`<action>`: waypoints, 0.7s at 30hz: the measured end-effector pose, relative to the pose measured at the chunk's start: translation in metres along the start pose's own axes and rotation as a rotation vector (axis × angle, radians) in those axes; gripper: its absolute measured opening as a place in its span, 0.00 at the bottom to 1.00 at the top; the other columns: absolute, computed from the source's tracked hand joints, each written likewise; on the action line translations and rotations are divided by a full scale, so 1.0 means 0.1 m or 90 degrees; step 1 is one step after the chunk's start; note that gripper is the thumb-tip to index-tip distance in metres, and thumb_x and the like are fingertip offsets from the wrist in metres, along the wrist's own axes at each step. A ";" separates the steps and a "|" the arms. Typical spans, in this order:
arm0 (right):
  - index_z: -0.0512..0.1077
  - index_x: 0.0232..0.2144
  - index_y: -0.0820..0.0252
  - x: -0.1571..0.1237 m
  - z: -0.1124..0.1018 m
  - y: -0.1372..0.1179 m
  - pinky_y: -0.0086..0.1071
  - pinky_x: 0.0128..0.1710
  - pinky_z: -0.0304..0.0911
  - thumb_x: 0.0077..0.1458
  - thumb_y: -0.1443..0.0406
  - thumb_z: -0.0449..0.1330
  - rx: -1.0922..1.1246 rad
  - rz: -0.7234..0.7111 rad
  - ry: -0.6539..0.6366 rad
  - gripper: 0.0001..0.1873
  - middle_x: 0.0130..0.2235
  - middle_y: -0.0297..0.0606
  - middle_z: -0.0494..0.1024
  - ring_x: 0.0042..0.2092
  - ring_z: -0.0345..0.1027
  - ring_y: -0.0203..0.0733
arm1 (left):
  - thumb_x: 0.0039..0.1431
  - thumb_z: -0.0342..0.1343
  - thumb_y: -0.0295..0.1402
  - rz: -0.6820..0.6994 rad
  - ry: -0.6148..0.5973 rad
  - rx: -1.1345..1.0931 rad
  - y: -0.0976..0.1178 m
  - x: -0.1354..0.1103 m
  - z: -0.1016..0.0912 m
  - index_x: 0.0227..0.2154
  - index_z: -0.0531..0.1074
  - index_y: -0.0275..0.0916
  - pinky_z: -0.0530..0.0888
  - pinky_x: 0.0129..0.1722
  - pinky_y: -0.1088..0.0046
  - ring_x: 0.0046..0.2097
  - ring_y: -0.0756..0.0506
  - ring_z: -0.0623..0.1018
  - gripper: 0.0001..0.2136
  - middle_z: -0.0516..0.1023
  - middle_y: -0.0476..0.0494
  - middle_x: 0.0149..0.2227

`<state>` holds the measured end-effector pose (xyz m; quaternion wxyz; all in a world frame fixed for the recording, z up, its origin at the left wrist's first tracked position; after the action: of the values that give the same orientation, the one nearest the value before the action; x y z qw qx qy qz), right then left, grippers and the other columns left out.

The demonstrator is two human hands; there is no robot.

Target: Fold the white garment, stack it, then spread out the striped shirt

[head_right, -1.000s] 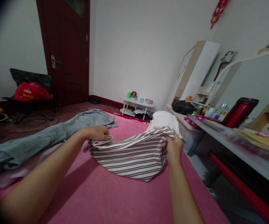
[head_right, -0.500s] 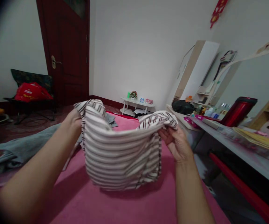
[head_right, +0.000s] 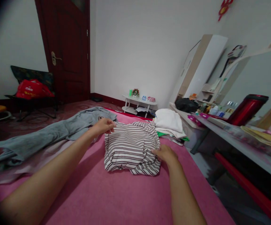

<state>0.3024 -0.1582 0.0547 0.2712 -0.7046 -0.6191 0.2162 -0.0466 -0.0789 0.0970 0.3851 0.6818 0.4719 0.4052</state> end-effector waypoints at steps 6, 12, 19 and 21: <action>0.66 0.15 0.60 -0.25 0.02 -0.42 0.23 0.16 0.52 0.43 0.51 0.62 0.041 0.042 -0.297 0.20 0.14 0.32 0.71 0.15 0.60 0.31 | 0.43 0.64 0.39 -0.083 -0.699 0.089 0.46 -0.53 0.49 0.23 0.76 0.38 0.71 0.22 0.74 0.22 0.47 0.75 0.09 0.77 0.45 0.21; 0.74 0.27 0.61 -0.43 0.07 -0.79 0.23 0.21 0.57 0.39 0.57 0.64 0.065 0.026 -0.396 0.14 0.20 0.32 0.75 0.21 0.67 0.33 | 0.38 0.65 0.37 0.097 -0.503 0.471 0.47 -0.58 0.76 0.31 0.79 0.38 0.74 0.37 0.60 0.36 0.36 0.79 0.14 0.80 0.37 0.32; 0.72 0.47 0.60 -0.23 0.32 -0.60 0.32 0.41 0.63 0.25 0.62 0.72 -0.075 -0.135 -0.293 0.39 0.43 0.40 0.75 0.42 0.68 0.43 | 0.41 0.64 0.46 0.109 -0.285 0.634 -0.18 -0.25 0.63 0.64 0.49 0.47 0.55 0.58 0.44 0.65 0.29 0.51 0.47 0.45 0.33 0.67; 0.74 0.44 0.58 -0.19 0.44 -0.58 0.32 0.43 0.61 0.27 0.63 0.71 -0.161 -0.160 -0.210 0.35 0.45 0.39 0.74 0.44 0.66 0.44 | 0.51 0.58 0.44 0.143 -0.228 0.587 -0.36 -0.18 0.60 0.62 0.55 0.47 0.56 0.59 0.50 0.64 0.33 0.57 0.35 0.54 0.35 0.65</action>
<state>0.2281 -0.1668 0.0584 0.1008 -0.6053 -0.7601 0.2139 -0.0078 -0.0955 0.0383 0.0727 0.8863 0.4519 0.0705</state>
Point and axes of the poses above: each hand's wrist, its own x-axis towards the middle knuckle, its own z-axis out of the palm, y = z × x, the point moved 1 cm from there along x, towards the middle knuckle
